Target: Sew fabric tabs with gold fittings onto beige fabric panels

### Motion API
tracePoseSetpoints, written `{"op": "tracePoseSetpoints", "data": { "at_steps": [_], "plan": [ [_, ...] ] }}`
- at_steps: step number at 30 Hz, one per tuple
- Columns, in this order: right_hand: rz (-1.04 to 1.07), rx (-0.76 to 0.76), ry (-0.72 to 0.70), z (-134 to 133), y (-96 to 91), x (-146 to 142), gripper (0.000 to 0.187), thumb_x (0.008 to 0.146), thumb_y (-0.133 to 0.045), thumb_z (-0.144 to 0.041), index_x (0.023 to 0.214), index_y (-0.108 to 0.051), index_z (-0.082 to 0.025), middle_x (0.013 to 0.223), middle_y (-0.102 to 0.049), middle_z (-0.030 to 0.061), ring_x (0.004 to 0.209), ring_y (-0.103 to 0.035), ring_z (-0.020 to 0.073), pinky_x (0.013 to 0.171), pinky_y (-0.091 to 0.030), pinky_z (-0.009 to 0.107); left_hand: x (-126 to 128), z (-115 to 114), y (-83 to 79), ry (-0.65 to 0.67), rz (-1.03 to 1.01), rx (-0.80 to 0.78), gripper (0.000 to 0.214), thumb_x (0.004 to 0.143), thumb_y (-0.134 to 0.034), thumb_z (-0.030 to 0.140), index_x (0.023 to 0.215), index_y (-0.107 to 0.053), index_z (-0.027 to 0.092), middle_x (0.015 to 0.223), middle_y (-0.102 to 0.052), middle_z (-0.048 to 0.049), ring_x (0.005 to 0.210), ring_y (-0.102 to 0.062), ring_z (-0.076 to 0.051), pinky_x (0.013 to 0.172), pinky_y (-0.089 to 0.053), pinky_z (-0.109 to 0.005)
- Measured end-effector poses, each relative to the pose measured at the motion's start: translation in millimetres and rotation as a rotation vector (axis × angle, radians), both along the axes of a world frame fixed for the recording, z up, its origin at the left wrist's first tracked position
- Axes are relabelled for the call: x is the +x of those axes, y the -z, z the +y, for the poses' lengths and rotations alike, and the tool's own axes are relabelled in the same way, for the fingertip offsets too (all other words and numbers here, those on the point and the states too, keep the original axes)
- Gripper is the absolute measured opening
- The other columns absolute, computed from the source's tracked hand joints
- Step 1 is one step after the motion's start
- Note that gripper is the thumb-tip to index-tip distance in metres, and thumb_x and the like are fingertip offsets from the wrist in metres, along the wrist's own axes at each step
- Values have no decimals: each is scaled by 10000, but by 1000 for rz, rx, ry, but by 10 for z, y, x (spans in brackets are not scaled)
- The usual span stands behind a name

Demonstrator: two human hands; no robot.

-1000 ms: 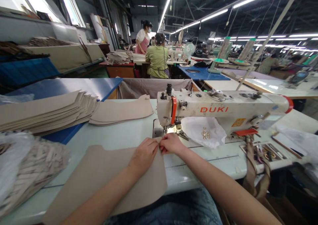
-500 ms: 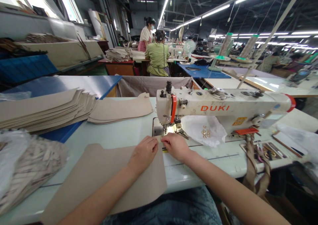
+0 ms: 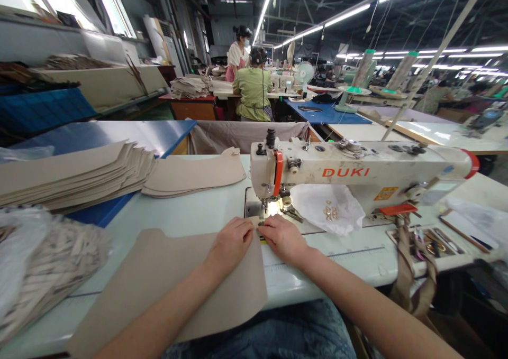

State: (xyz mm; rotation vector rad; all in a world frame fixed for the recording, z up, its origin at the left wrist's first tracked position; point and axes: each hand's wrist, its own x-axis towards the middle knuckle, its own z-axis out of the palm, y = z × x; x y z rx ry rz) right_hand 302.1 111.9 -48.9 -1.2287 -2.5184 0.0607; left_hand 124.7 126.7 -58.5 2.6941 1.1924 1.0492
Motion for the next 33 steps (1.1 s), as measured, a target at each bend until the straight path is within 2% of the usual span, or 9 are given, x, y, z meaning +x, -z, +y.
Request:
{"op": "tracePoseSetpoints", "data": {
  "at_steps": [6, 12, 18, 22, 24, 26, 28, 30, 33],
  "plan": [
    [-10, 38, -56, 13, 11, 34, 154, 905, -505, -190, 955, -647, -162, 871, -615, 57, 846, -503, 199, 742, -433, 283, -6, 23, -6, 17, 7, -26, 157, 786, -501, 54, 709, -567, 174, 718, -634, -27, 713, -575, -177, 666, -496, -294],
    [-89, 73, -142, 28, -61, 97, 167, 901, -512, -182, 1032, -611, -149, 891, -598, 62, 876, -499, 203, 803, -437, 303, -13, 21, -16, 15, 12, -52, 154, 789, -507, 64, 701, -560, 178, 716, -631, -22, 710, -567, -175, 673, -491, -294],
    [-189, 42, -235, -220, -161, 298, 185, 912, -493, -178, 1074, -583, -164, 944, -594, 65, 901, -506, 195, 804, -444, 314, -2, 2, -17, -8, -2, -75, 150, 788, -501, 65, 713, -554, 184, 738, -635, -16, 733, -574, -175, 698, -490, -302],
    [-247, 87, -275, -308, -173, 249, 195, 891, -527, -178, 1079, -575, -165, 1080, -571, 91, 975, -501, 221, 806, -450, 346, 3, 3, -30, -10, -11, -77, 159, 785, -484, 63, 713, -557, 183, 735, -638, -22, 730, -575, -175, 700, -492, -304],
    [-218, 120, -255, -281, -160, 158, 141, 885, -539, -183, 1011, -595, -156, 1094, -570, 100, 995, -500, 222, 833, -442, 354, -2, 7, -40, -5, -11, -73, 161, 792, -474, 72, 716, -563, 184, 735, -641, -25, 727, -575, -174, 694, -495, -302],
    [-145, 144, -224, -236, -140, 68, 78, 880, -549, -193, 893, -611, -148, 986, -599, 88, 952, -513, 211, 858, -433, 357, -12, 11, -48, 6, -12, -85, 153, 798, -479, 85, 724, -568, 185, 742, -644, -23, 730, -578, -169, 691, -496, -296],
    [-49, 148, -187, -203, -113, 9, 100, 877, -551, -201, 815, -604, -142, 871, -609, 71, 905, -522, 204, 873, -433, 356, -21, 18, -47, 16, -14, -104, 148, 801, -488, 91, 723, -570, 187, 745, -643, -19, 730, -579, -165, 693, -494, -292],
    [27, 141, -160, -198, -78, -16, 97, 878, -538, -192, 825, -597, -135, 843, -614, 72, 903, -524, 205, 880, -440, 352, -25, 25, -39, 18, -14, -119, 151, 804, -495, 94, 709, -566, 186, 731, -637, -16, 725, -576, -166, 694, -491, -294],
    [39, 124, -181, -226, -21, -18, 87, 894, -514, -160, 886, -597, -135, 924, -632, 78, 934, -534, 193, 877, -455, 322, -22, 34, -26, 11, 1, -111, 161, 814, -493, 102, 692, -557, 184, 710, -628, -16, 712, -568, -168, 681, -484, -297]
  ]
}}
